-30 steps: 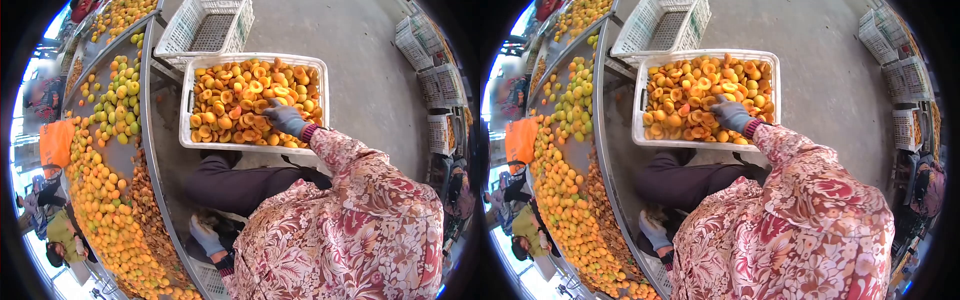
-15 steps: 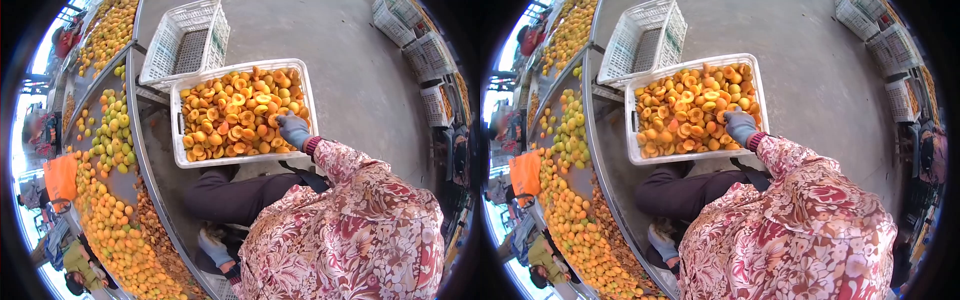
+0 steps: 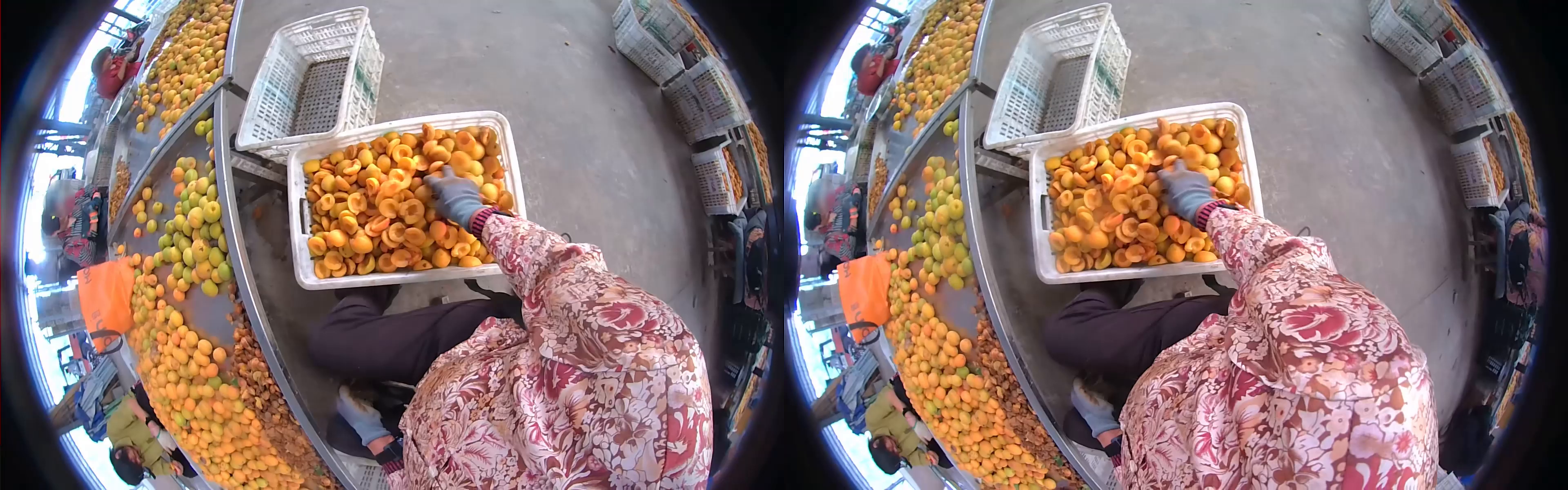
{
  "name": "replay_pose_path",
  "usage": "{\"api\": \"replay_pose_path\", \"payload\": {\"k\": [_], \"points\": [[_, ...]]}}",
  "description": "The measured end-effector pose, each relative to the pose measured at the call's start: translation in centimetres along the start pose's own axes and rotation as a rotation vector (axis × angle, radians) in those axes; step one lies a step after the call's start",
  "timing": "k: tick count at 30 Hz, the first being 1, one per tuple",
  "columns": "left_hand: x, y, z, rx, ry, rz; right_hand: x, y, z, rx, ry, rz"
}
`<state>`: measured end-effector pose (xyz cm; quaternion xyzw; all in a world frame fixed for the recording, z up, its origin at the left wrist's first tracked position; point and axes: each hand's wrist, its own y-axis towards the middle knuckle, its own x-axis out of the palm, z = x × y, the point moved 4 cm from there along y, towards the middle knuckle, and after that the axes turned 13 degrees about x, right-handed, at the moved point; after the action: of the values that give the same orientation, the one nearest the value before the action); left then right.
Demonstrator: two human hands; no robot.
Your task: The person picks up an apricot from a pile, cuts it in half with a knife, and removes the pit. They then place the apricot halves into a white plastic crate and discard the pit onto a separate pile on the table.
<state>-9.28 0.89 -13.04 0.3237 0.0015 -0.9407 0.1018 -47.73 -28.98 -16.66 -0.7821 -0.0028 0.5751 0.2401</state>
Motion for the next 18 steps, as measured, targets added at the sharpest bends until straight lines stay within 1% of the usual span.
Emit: {"api": "replay_pose_path", "payload": {"k": [1, 2, 3, 4, 5, 7, 8, 10, 11, 13, 15, 17, 18], "points": [[0.0, 0.0, -0.1, -0.102, -0.049, -0.047, 0.0, -0.1, 0.4, 0.045, 0.064, 0.033], [-0.2, -0.2, -0.7, -0.108, -0.043, -0.038, 0.1, 0.2, 0.8, 0.051, 0.127, 0.117], [-0.2, -0.2, -1.2, 0.008, 0.084, -0.043, -0.1, 0.4, 1.2, 0.062, 0.188, 0.199], [-0.3, -0.4, -1.6, 0.126, 0.211, -0.050, -0.1, 0.5, 1.6, 0.084, 0.260, 0.233], [-0.4, -0.3, -1.4, 0.126, 0.213, -0.048, -0.5, 0.6, 1.7, 0.116, 0.252, 0.258], [0.0, 0.1, -0.8, 0.185, 0.223, -0.050, -0.4, 1.1, 2.8, 0.284, 0.391, 0.322], [0.2, 0.4, -0.7, 0.183, 0.221, -0.044, -0.9, 1.4, 2.9, 0.278, 0.390, 0.324], [0.2, 0.6, -0.4, 0.220, 0.210, -0.063, -1.0, 1.6, 3.7, 0.474, 0.531, 0.185], [0.1, 0.5, -0.2, 0.216, 0.212, -0.063, -1.3, 1.0, 2.9, 0.473, 0.530, 0.181], [0.1, 0.2, -0.4, 0.138, 0.307, -0.118, -1.9, -1.0, -0.9, 0.211, 0.361, 0.224], [0.1, 0.0, -1.4, 0.111, 0.305, -0.145, 1.8, -1.8, -4.0, 0.121, 0.286, -0.125], [0.2, -0.2, -1.7, 0.088, 0.299, -0.184, 3.2, -4.1, -6.5, 0.116, 0.236, -0.084], [0.3, -0.2, -1.2, 0.144, 0.290, -0.141, 4.5, -4.2, -7.4, 0.079, 0.290, -0.171]]}}
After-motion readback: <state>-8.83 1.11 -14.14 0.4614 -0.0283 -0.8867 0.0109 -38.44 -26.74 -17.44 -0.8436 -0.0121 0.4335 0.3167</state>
